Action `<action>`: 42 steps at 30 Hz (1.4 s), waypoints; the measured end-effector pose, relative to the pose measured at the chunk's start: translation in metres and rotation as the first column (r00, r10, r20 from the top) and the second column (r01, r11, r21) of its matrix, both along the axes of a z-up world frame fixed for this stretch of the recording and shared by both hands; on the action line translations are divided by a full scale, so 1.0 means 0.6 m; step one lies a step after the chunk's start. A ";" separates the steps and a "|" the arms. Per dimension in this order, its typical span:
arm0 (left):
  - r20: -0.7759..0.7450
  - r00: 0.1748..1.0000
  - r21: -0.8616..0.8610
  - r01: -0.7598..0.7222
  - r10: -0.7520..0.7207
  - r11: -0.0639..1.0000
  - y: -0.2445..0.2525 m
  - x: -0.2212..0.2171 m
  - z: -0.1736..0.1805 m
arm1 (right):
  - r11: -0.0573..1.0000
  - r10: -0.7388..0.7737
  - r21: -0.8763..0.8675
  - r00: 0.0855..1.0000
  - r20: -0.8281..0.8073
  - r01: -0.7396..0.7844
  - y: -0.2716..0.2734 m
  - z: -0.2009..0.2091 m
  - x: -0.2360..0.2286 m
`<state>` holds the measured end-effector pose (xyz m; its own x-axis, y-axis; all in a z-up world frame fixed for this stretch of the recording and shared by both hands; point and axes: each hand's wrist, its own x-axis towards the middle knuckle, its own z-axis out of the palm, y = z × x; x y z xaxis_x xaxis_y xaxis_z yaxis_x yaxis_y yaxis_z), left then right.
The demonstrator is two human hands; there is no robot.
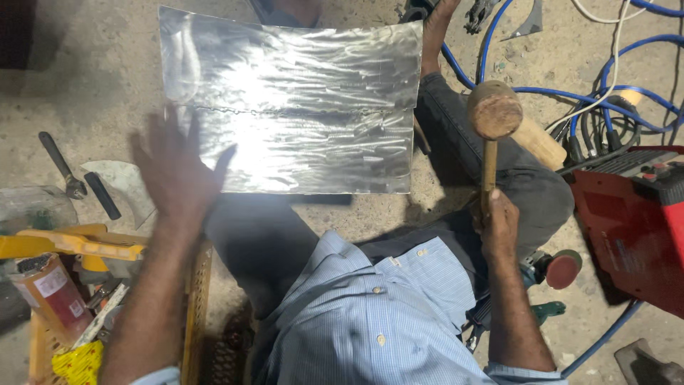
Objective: The person hammers a rectangular metal sheet to create a curved shape, then uses an angle grinder with a flap disc to smooth and finish the surface. A second person assists by holding the sheet during grinding.
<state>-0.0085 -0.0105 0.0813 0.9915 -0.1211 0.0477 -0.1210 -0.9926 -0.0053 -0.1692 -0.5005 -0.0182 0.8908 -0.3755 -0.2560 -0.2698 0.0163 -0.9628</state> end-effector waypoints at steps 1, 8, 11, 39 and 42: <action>0.047 0.994 -0.068 -0.092 0.096 0.993 0.022 0.024 0.010 | 1.000 0.014 -0.008 1.000 0.012 -0.014 0.000 0.011 0.000; -0.250 0.954 -0.594 -0.287 0.166 0.752 0.073 0.115 -0.017 | 0.946 0.134 -0.317 0.973 0.190 -0.068 0.035 0.042 -0.039; -0.214 0.961 -0.701 -0.276 0.174 0.658 0.052 0.093 -0.036 | 0.970 0.207 -0.146 0.977 0.058 -0.196 0.048 0.038 -0.054; 0.147 0.935 -0.843 -0.053 0.324 0.535 -0.042 0.082 -0.063 | 0.980 0.114 0.020 0.637 0.763 -0.200 0.111 0.109 0.013; 0.206 0.933 -0.863 0.032 0.295 0.503 -0.044 0.079 -0.061 | 0.390 0.548 -0.916 0.774 0.317 0.099 0.114 0.083 0.029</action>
<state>0.0391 -0.0368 0.0447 0.9043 0.2698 0.3308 -0.1425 -0.5396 0.8298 -0.1516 -0.4323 0.0316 0.8123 0.1527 0.5628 0.3953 -0.8538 -0.3388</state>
